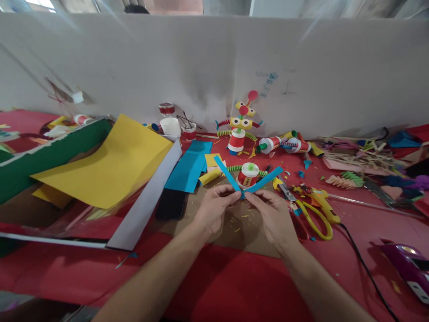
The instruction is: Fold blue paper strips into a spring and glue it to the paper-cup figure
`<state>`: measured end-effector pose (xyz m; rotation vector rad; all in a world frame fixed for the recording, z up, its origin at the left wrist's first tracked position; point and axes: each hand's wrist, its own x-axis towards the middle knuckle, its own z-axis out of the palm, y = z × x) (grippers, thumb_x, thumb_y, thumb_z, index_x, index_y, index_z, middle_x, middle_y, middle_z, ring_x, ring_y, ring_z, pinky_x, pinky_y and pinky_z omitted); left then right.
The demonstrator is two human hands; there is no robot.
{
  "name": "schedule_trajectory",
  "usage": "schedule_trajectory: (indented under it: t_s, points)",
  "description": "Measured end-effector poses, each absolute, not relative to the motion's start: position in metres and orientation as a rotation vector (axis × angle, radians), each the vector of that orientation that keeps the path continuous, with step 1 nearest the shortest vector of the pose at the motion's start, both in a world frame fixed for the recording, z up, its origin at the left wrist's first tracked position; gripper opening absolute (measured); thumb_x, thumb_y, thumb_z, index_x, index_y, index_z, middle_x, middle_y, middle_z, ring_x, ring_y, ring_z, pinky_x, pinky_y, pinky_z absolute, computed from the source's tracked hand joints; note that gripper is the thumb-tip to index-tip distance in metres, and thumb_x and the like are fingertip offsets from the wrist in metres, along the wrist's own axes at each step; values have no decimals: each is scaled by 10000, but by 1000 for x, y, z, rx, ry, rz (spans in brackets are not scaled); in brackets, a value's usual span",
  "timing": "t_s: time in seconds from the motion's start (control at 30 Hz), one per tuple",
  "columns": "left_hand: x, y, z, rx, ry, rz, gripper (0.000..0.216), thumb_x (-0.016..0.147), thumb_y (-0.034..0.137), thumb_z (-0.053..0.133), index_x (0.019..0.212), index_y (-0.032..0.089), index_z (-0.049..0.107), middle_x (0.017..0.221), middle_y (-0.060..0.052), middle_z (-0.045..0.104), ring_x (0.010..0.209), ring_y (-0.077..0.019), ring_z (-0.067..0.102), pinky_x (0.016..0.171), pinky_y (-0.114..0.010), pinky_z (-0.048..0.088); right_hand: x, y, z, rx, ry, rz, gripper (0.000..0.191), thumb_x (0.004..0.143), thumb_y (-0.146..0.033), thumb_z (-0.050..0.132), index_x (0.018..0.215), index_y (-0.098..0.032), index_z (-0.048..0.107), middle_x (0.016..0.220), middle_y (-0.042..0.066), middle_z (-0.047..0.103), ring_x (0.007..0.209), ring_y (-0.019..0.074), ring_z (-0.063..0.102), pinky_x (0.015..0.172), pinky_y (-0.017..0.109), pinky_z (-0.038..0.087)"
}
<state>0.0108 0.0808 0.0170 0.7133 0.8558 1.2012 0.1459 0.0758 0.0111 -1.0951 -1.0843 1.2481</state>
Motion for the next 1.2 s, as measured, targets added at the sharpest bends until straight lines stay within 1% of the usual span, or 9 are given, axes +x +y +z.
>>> schedule_trajectory:
  t_s: [0.1, 0.27, 0.4, 0.57, 0.63, 0.77, 0.93, 1.03, 1.2]
  points:
    - [13, 79, 18, 749, 849, 1203, 133, 644, 212, 755, 744, 141, 704, 755, -40, 678, 738, -135, 609, 804, -308, 456, 145, 75, 11, -1104, -1085, 1229, 115, 716, -314, 704, 733, -201, 700, 704, -7, 668, 653, 128, 562, 640, 263, 446]
    - [18, 75, 18, 818, 917, 1253, 107, 669, 191, 717, 761, 144, 689, 740, -24, 649, 703, -118, 572, 731, -274, 448, 143, 71, 11, -1058, -1069, 1282, 129, 746, -324, 688, 804, -208, 680, 748, -7, 667, 706, 140, 583, 719, 291, 456]
    - [24, 72, 14, 855, 943, 1349, 54, 681, 188, 691, 711, 156, 660, 687, -1, 607, 668, -108, 533, 685, -254, 437, 140, 69, 8, -1055, -1032, 1256, 128, 732, -320, 708, 735, -201, 659, 729, -9, 655, 687, 139, 572, 733, 303, 459]
    - [27, 70, 17, 835, 966, 1392, 83, 659, 198, 702, 649, 161, 628, 632, 11, 566, 641, -106, 515, 652, -245, 435, 139, 68, 6, -964, -976, 1299, 132, 736, -308, 708, 828, -219, 673, 877, 15, 697, 789, 168, 613, 770, 327, 464]
    - [27, 69, 19, 815, 968, 1385, 84, 641, 192, 711, 642, 161, 633, 625, 9, 573, 634, -108, 516, 652, -253, 444, 140, 69, 5, -960, -981, 1288, 128, 735, -304, 709, 830, -223, 682, 889, 17, 700, 816, 176, 614, 790, 335, 457]
    - [28, 69, 20, 790, 962, 1404, 80, 639, 174, 703, 623, 159, 626, 603, 11, 582, 617, -107, 520, 655, -259, 445, 142, 71, 5, -967, -927, 1330, 117, 725, -324, 713, 785, -227, 688, 804, 8, 686, 759, 171, 598, 745, 327, 447]
    - [24, 70, 20, 859, 1036, 1385, 65, 665, 143, 673, 624, 152, 624, 591, 8, 583, 608, -107, 521, 630, -250, 418, 143, 74, 8, -931, -817, 1405, 85, 699, -291, 740, 719, -230, 684, 689, -24, 642, 658, 126, 546, 665, 278, 421]
    - [22, 71, 22, 879, 1084, 1363, 77, 661, 118, 659, 607, 153, 618, 588, 9, 582, 596, -106, 515, 616, -249, 414, 146, 78, 9, -967, -759, 1322, 98, 674, -267, 759, 668, -213, 678, 638, -38, 615, 615, 100, 510, 637, 251, 398]
    - [21, 73, 24, 871, 1148, 1311, 94, 645, 113, 672, 581, 153, 615, 564, 11, 572, 575, -105, 510, 589, -243, 411, 159, 91, 15, -977, -666, 1138, 112, 644, -253, 759, 626, -193, 666, 604, -37, 584, 600, 98, 495, 611, 247, 388]
